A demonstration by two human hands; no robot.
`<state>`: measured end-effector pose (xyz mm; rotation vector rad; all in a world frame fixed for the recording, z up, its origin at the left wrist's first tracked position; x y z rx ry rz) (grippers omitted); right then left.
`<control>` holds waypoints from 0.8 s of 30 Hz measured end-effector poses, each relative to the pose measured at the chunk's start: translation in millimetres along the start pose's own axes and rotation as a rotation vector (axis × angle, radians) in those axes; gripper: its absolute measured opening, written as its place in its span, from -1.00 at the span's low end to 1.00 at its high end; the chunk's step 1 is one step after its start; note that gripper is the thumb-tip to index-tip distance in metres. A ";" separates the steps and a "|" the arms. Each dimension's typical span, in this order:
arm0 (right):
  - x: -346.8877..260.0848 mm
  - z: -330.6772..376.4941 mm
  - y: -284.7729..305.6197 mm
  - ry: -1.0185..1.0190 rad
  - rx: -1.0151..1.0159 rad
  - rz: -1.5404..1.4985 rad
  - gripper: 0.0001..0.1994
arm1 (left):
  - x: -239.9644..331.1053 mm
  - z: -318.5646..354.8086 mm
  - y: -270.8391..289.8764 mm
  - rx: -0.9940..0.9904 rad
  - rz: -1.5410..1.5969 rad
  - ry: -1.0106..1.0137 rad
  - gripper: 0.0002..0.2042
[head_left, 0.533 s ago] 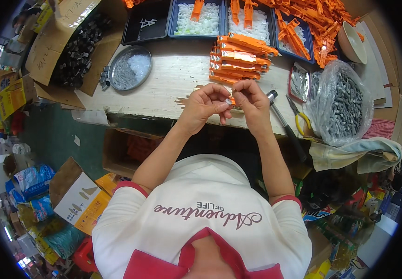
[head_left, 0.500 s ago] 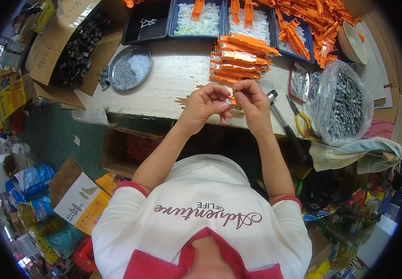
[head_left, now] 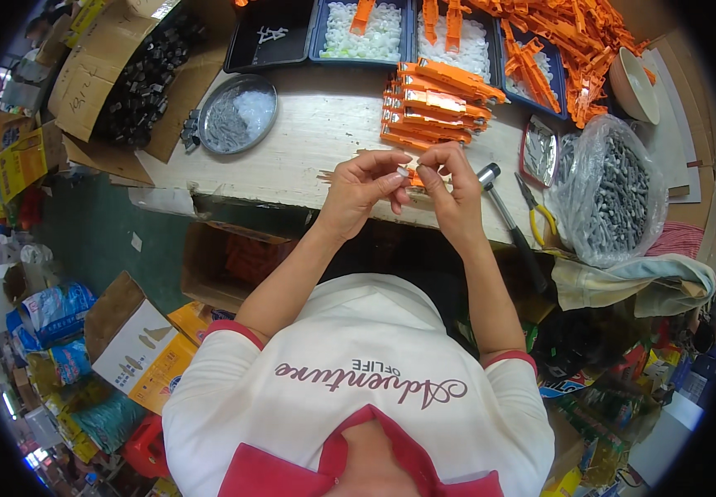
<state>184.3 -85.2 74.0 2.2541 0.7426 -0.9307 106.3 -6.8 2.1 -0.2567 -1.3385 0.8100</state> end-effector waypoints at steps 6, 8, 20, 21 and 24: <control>2.1 6.3 -14.3 -0.031 -0.071 0.052 -0.94 | -1.1 3.1 2.5 0.017 0.053 -0.028 -0.80; -5.9 4.3 -16.1 0.050 -0.076 0.154 -0.93 | -1.4 3.0 4.2 0.025 0.059 -0.039 -0.80; 12.4 5.9 -32.1 0.136 -0.173 0.460 -0.92 | 31.7 12.5 26.5 0.338 -0.413 -0.179 -0.84; 15.2 8.0 -34.0 0.135 -0.175 0.459 -0.92 | 31.9 11.3 31.4 0.339 -0.412 -0.178 -0.84; 18.4 11.2 -46.0 0.154 -0.251 0.518 -0.89 | 33.2 8.6 45.2 0.394 -0.532 -0.207 -0.86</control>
Point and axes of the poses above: each hand's wrist, its own z-axis away from the middle knuckle, its own y-axis out of the back of the hand, x = y × z, the point moved 10 cm from there along -z, towards the middle knuckle, and after that the axes turned 13 degrees about y, right-handed, at the moved point
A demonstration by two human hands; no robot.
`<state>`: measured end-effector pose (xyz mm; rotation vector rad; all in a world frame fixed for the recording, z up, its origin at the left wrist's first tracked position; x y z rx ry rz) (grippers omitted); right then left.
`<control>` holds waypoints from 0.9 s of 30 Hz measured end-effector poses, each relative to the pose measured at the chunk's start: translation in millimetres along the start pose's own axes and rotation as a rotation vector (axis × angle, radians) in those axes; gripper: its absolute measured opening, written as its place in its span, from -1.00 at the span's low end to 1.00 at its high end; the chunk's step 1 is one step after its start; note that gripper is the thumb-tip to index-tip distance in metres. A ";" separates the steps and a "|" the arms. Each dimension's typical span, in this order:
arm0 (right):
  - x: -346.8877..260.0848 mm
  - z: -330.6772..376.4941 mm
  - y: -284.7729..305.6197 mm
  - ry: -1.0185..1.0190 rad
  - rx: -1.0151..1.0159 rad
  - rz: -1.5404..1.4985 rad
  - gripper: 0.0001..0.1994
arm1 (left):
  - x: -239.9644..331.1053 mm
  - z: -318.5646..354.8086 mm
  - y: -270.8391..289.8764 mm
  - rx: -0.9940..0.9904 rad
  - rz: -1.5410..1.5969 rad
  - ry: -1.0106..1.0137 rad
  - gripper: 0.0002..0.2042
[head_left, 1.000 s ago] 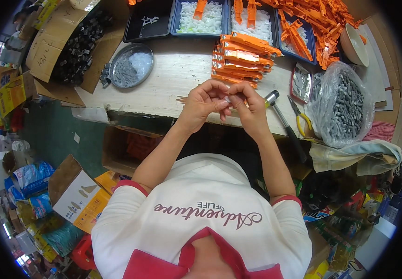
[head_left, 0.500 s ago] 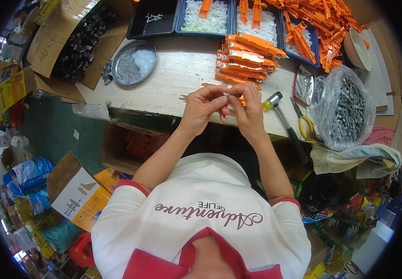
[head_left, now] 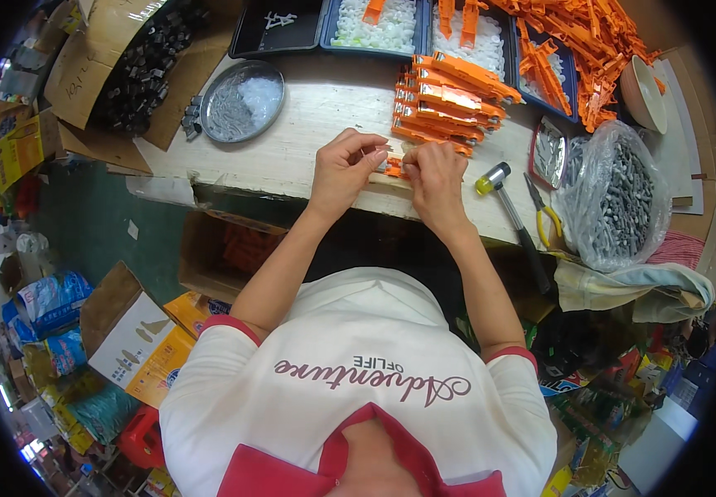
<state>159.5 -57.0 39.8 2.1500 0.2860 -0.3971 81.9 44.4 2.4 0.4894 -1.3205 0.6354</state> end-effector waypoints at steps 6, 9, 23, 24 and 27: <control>-1.0 -5.3 -12.5 0.009 -0.046 0.033 -0.88 | -6.8 -4.8 -0.4 0.009 -0.135 -0.024 -0.87; -3.3 -4.6 -17.5 0.040 -0.077 0.102 -0.87 | -6.1 -5.6 -0.9 0.018 -0.197 -0.023 -0.86; 5.7 -1.3 45.4 -0.022 0.092 -0.052 -0.85 | 17.6 -19.4 -40.2 -0.087 -1.013 -0.103 -0.86; 7.0 0.2 52.3 -0.022 0.099 -0.051 -0.85 | 18.8 -21.2 -40.6 -0.088 -1.018 -0.109 -0.86; 17.9 8.3 77.1 -0.041 0.181 -0.027 -0.86 | 23.7 -31.2 -44.6 -0.158 -1.097 -0.124 -0.84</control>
Point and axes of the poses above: each hand's wrist, its own z-axis away from the middle knuckle, its own y-axis out of the back of the hand, x = y × z, the point moved 10 cm from there along -z, towards the middle knuckle, and after that the axes turned 13 degrees about y, right-handed, at the moved point
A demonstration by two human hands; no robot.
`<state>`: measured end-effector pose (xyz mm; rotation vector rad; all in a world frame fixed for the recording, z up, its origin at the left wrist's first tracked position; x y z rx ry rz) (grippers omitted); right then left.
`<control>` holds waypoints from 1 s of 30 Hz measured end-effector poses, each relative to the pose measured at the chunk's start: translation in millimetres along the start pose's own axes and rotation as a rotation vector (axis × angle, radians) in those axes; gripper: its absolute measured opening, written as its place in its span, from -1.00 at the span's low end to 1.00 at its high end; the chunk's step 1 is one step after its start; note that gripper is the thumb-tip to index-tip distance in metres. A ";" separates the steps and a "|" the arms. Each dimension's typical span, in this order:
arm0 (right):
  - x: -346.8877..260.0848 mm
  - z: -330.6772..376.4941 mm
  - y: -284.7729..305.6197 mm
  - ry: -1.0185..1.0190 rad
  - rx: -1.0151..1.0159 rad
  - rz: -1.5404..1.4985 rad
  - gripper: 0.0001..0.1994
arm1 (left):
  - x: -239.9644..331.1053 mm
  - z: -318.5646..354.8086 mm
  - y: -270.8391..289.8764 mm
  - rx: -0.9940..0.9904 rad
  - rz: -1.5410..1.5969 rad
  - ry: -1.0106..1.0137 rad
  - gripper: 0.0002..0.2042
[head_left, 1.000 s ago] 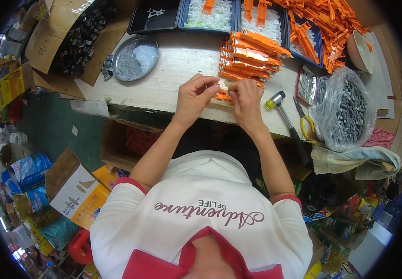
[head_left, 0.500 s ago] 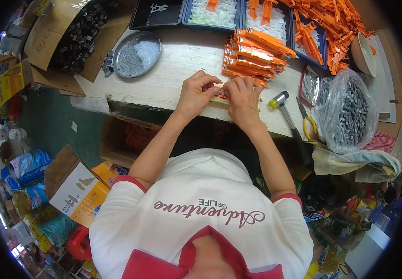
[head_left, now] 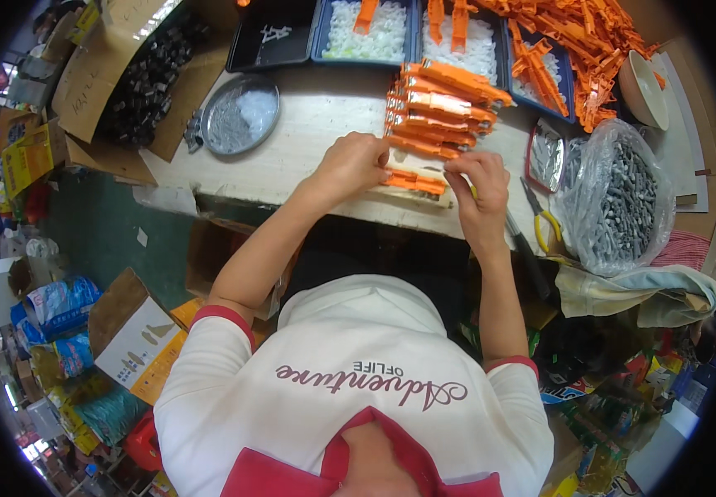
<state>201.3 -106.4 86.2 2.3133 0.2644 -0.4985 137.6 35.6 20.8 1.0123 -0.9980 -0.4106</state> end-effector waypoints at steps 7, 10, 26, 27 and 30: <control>27.4 22.6 36.7 -0.127 0.076 -0.016 -0.90 | 32.3 -85.9 95.5 0.302 0.116 -0.170 -0.86; 25.7 23.5 29.9 -0.097 0.026 0.019 -0.90 | 73.5 -136.9 91.3 0.390 -0.066 -0.315 -0.85; 30.9 28.6 35.4 -0.160 -0.014 0.041 -0.94 | 103.7 -190.7 -1.8 0.104 -0.847 -0.440 -0.84; 30.1 28.2 35.7 -0.155 -0.012 0.038 -0.94 | 103.1 -190.8 0.8 0.097 -0.806 -0.438 -0.84; 28.1 30.1 37.7 -0.120 0.013 0.049 -0.91 | 89.3 -203.8 15.3 0.023 -0.503 -0.353 -0.83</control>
Point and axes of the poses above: each hand's wrist, its own z-axis away from the middle knuckle, its own y-axis out of the back of the hand, x = y × z, the point moved 10 cm from there along -z, towards the middle knuckle, and after that the axes turned 13 degrees about y, right-handed, at the moved point
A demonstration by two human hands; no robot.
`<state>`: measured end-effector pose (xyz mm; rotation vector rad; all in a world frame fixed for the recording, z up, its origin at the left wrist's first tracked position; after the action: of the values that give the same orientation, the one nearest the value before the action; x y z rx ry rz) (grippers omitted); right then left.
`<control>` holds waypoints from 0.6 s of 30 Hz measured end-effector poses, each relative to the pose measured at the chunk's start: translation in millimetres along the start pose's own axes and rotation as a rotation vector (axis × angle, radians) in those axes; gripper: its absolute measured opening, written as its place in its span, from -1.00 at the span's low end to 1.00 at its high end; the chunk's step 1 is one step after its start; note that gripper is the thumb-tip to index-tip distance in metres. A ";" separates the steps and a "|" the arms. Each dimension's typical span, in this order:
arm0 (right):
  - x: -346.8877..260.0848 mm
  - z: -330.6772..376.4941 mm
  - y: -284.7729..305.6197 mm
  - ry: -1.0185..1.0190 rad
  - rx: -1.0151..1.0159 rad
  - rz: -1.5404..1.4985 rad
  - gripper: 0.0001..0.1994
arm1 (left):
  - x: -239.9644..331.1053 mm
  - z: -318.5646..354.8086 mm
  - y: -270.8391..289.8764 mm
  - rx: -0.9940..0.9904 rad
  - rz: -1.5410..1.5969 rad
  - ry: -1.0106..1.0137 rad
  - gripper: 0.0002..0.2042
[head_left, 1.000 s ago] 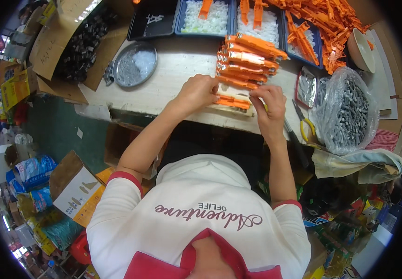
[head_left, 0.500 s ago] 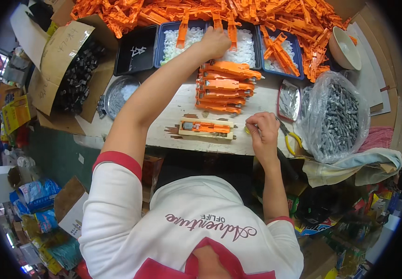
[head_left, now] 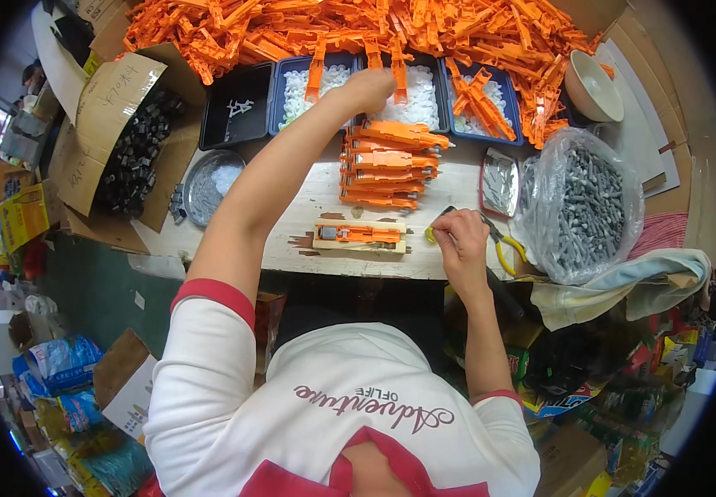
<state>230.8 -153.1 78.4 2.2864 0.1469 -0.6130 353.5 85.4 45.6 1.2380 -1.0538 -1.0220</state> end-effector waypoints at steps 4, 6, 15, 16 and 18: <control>3.4 1.5 -3.6 -0.026 -0.007 -0.036 -0.92 | -19.6 25.3 37.5 0.229 0.332 0.005 -0.86; 12.2 4.8 -7.4 -0.122 0.025 -0.155 -0.93 | -42.8 38.9 31.9 0.030 1.027 0.278 -0.88; 12.8 -6.1 -29.7 -0.347 0.104 -0.593 -0.92 | 27.9 174.8 4.1 -0.087 1.881 0.086 -0.87; 9.1 -9.7 -32.0 -0.345 0.097 -0.627 -0.91 | 34.4 187.8 -3.9 -0.103 1.942 0.078 -0.86; 2.6 -15.2 -41.1 -0.376 0.096 -0.709 -0.92 | 42.6 207.7 -19.2 -0.213 1.955 0.150 -0.85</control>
<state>227.4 -113.4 59.9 2.1323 0.7734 -1.4184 159.4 -1.7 36.6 -0.2271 -1.3297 0.4937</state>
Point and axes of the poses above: each hand's wrist, its own z-axis away from the middle knuckle, its own y-axis out of the back of the hand, x = y × z, the point moved 10 cm from there along -z, towards the middle knuckle, and after that the axes turned 13 degrees about y, right-handed, at the moved point
